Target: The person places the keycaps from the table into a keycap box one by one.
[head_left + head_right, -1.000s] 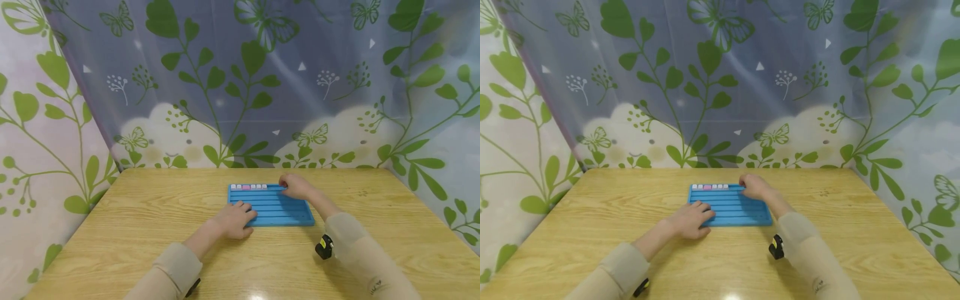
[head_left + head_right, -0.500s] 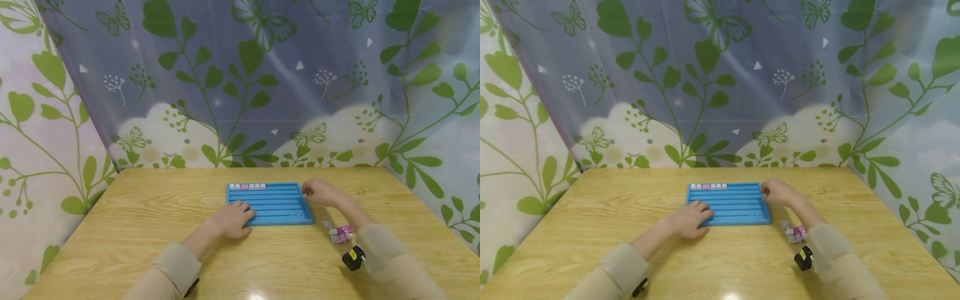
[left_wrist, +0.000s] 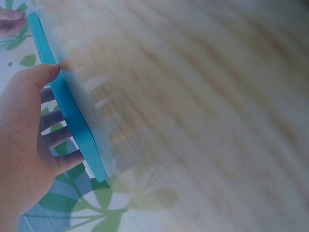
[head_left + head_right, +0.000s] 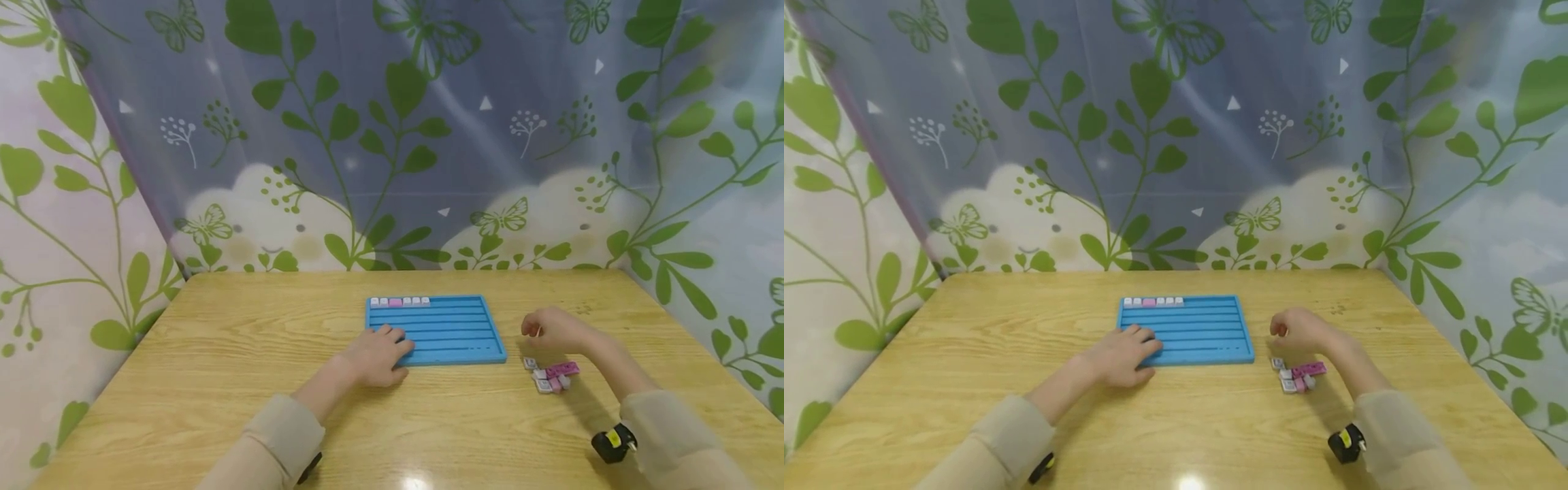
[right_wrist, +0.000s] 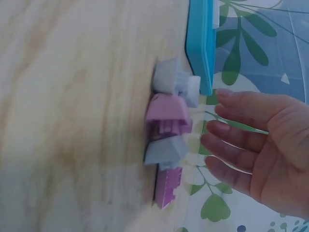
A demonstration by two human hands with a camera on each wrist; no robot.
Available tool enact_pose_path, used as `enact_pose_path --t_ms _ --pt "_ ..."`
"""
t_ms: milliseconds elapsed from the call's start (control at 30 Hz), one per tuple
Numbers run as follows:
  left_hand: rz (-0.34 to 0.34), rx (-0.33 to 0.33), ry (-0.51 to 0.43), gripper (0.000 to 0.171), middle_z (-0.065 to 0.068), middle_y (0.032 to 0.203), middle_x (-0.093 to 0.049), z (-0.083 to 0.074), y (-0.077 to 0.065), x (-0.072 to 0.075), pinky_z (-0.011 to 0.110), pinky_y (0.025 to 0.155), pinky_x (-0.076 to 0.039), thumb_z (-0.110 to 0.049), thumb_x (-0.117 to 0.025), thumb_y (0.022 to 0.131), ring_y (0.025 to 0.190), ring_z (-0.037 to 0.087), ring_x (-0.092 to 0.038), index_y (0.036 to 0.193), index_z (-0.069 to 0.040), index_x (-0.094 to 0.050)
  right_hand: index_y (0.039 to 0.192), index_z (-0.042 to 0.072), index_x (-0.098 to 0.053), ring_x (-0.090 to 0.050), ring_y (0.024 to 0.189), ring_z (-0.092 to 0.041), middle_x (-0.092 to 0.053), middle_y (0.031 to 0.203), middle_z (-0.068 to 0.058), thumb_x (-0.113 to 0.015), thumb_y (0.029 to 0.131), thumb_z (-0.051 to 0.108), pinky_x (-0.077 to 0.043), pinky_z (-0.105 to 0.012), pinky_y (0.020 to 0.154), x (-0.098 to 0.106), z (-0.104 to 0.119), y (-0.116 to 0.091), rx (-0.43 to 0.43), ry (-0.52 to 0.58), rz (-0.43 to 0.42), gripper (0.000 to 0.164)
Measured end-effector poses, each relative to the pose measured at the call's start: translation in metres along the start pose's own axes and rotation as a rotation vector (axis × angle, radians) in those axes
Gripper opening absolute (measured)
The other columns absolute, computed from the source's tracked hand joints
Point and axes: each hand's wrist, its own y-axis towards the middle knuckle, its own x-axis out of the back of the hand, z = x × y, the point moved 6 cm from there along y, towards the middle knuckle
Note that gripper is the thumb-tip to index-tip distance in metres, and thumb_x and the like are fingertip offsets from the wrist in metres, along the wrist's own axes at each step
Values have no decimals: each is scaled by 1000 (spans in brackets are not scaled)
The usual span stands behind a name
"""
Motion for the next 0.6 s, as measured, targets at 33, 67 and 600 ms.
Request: enact_pose_path --t_ms 33,67,600 --pt "-1 1 0 49 6 131 -47 0 0 0 43 95 -39 -42 -48 94 118 25 -43 136 -17 -46 92 1 -65 -55 75 -16 -61 84 -2 -65 83 10 -47 -35 65 -1 -1 -2 -3 -1 13 13" --pt "-1 0 2 49 6 131 -47 0 0 0 43 95 -39 -42 -48 94 118 25 -43 136 -17 -46 92 3 -66 -55 75 -14 -61 84 -1 -66 83 12 -47 -34 65 -3 -1 -4 -12 0 28 13" --pt "-8 -2 0 49 6 130 -48 1 0 0 42 93 -40 -42 -48 93 117 24 -44 135 -17 -46 90 6 -64 -50 72 -12 -57 81 3 -73 77 14 -45 -32 65 -22 12 -6 -41 37 124 17"
